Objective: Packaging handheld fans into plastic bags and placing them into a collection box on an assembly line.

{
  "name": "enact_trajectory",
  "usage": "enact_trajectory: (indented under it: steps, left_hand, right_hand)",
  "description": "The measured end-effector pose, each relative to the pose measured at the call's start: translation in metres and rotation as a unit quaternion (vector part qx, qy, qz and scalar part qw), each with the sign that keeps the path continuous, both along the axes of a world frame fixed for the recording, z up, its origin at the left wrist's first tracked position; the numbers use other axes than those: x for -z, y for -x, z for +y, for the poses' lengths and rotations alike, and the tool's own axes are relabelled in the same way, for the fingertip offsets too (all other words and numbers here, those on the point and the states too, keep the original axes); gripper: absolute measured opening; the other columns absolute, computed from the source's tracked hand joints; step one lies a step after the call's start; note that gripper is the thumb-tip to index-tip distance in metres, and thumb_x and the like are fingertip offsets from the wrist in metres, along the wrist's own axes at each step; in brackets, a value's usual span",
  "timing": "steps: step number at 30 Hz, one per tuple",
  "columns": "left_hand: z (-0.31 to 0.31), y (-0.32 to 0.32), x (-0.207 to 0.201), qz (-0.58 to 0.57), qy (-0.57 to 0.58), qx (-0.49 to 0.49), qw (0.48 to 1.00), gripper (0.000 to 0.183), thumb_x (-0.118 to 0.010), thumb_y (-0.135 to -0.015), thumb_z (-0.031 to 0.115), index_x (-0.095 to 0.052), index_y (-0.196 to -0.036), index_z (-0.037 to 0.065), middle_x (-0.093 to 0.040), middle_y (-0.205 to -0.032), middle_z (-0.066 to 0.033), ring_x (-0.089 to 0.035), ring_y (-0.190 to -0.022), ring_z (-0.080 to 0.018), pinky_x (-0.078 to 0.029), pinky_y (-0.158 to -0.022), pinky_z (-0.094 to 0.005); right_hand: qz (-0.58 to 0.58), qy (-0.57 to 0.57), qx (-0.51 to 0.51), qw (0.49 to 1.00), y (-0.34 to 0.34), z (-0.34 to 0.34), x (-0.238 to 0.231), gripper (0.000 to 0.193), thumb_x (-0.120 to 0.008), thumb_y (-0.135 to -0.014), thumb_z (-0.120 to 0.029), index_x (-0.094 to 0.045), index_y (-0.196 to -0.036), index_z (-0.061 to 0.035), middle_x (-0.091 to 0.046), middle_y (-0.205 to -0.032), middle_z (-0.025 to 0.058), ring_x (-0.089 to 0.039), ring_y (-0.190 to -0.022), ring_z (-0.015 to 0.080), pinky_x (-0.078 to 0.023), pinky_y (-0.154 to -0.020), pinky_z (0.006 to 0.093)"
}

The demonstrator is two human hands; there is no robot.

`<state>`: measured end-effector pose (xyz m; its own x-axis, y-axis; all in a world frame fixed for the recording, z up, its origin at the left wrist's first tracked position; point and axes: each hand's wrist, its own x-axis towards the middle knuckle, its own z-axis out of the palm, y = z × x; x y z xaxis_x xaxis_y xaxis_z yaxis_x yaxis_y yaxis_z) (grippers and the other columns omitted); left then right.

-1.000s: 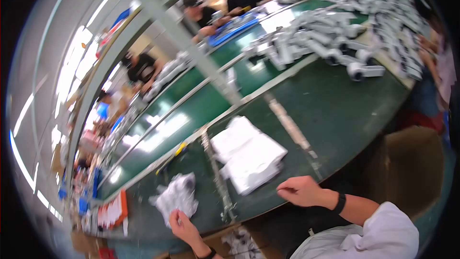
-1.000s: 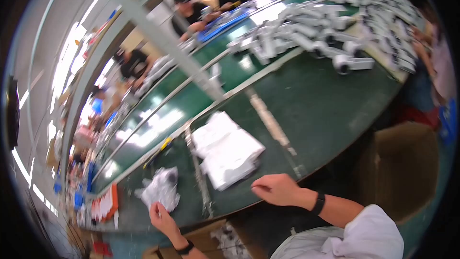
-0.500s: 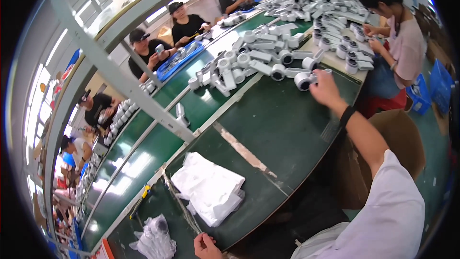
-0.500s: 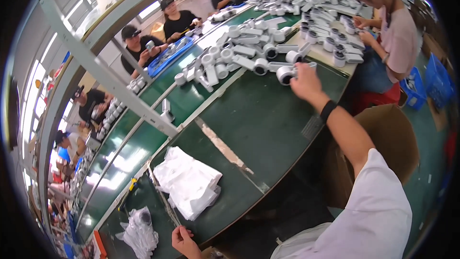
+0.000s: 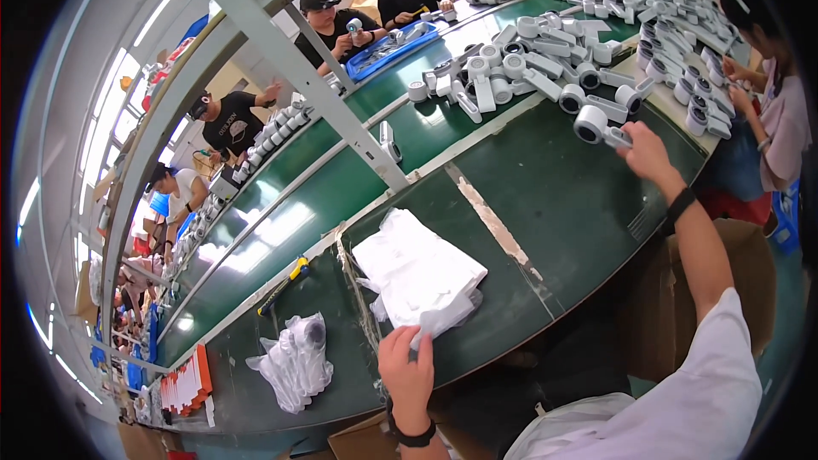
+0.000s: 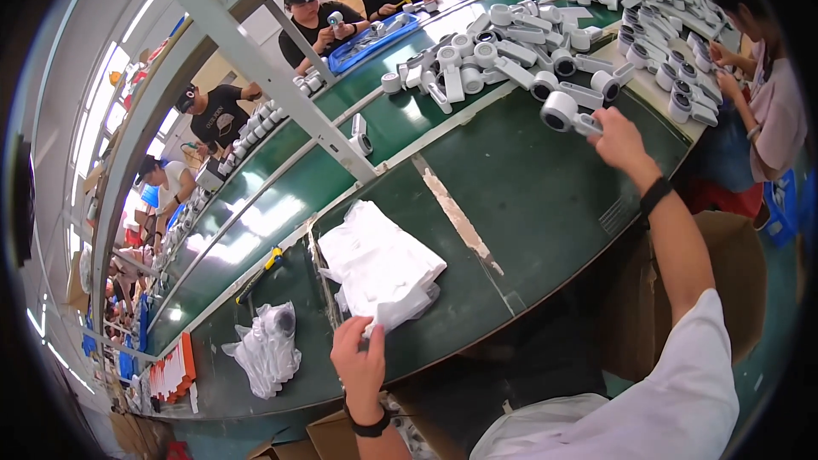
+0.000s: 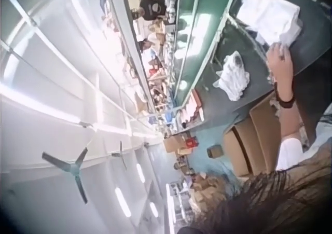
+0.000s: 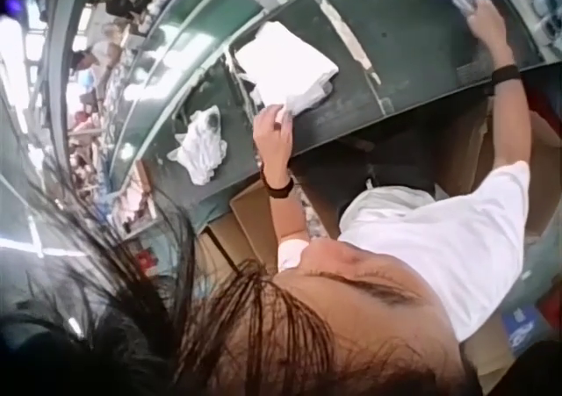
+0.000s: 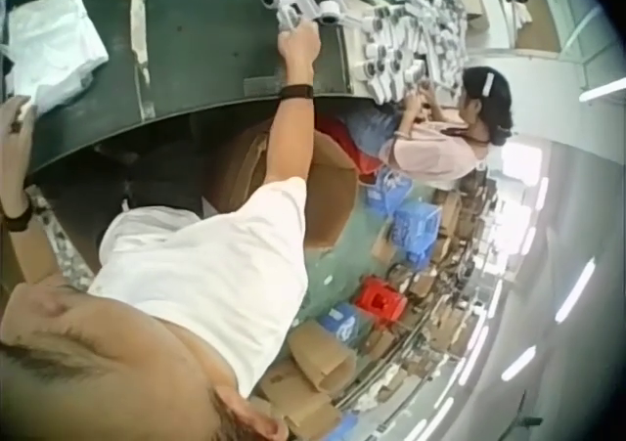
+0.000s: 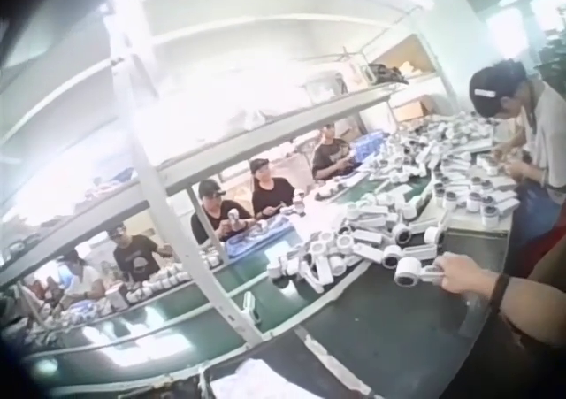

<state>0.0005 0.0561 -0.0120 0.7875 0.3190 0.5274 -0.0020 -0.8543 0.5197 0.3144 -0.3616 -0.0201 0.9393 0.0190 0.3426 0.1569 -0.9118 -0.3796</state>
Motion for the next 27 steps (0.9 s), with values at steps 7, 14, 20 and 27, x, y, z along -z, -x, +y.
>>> enact_trajectory:
  steps: [7,14,20,27]
  left_hand:
    - [0.007,-0.026,0.005,0.072,-0.090,0.011,0.993,0.019,-0.077,-0.075,0.014,-0.069,-0.089,0.004,-0.065,-0.091,-0.0115,-0.059,-0.085,-0.0326,-0.047,-0.076,-0.0396]
    - [0.010,-0.033,0.007,0.057,-0.070,0.022,0.996,0.011,-0.069,-0.083,0.012,-0.069,-0.089,0.002,-0.065,-0.087,-0.0133,-0.060,-0.083,-0.0328,-0.047,-0.074,-0.0397]
    - [0.017,-0.034,0.013,0.009,0.013,0.019,1.000,0.014,-0.066,-0.089,0.013,-0.067,-0.092,-0.001,-0.067,-0.084,-0.0148,-0.063,-0.072,-0.0275,-0.048,-0.065,-0.0340]
    - [-0.011,-0.034,0.000,-0.044,0.127,0.020,0.991,0.015,-0.065,-0.093,0.012,-0.067,-0.095,-0.002,-0.067,-0.078,-0.0082,-0.059,-0.064,-0.0133,-0.047,-0.061,-0.0270]
  right_hand:
    - [0.215,-0.512,-0.227,0.800,0.124,0.101,-0.035,0.026,-0.066,-0.088,-0.009,-0.049,-0.108,-0.0058,-0.061,-0.088,0.0062,-0.060,-0.060,0.0118,-0.049,-0.053,0.0256]
    - [0.283,-0.571,-0.325,0.698,0.191,0.144,-0.008,0.033,-0.067,-0.087,-0.004,-0.049,-0.114,-0.0029,-0.065,-0.095,0.0095,-0.061,-0.066,0.0122,-0.051,-0.058,0.0276]
    - [0.329,-0.641,-0.303,0.624,0.216,0.176,-0.003,0.033,-0.066,-0.084,0.000,-0.049,-0.113,-0.0042,-0.063,-0.094,0.0091,-0.061,-0.066,0.0136,-0.051,-0.059,0.0293]
    - [0.336,-0.593,-0.304,0.665,0.240,0.195,0.006,0.047,-0.077,-0.079,-0.006,-0.049,-0.118,-0.0044,-0.063,-0.097,0.0049,-0.062,-0.077,0.0109,-0.053,-0.067,0.0276]
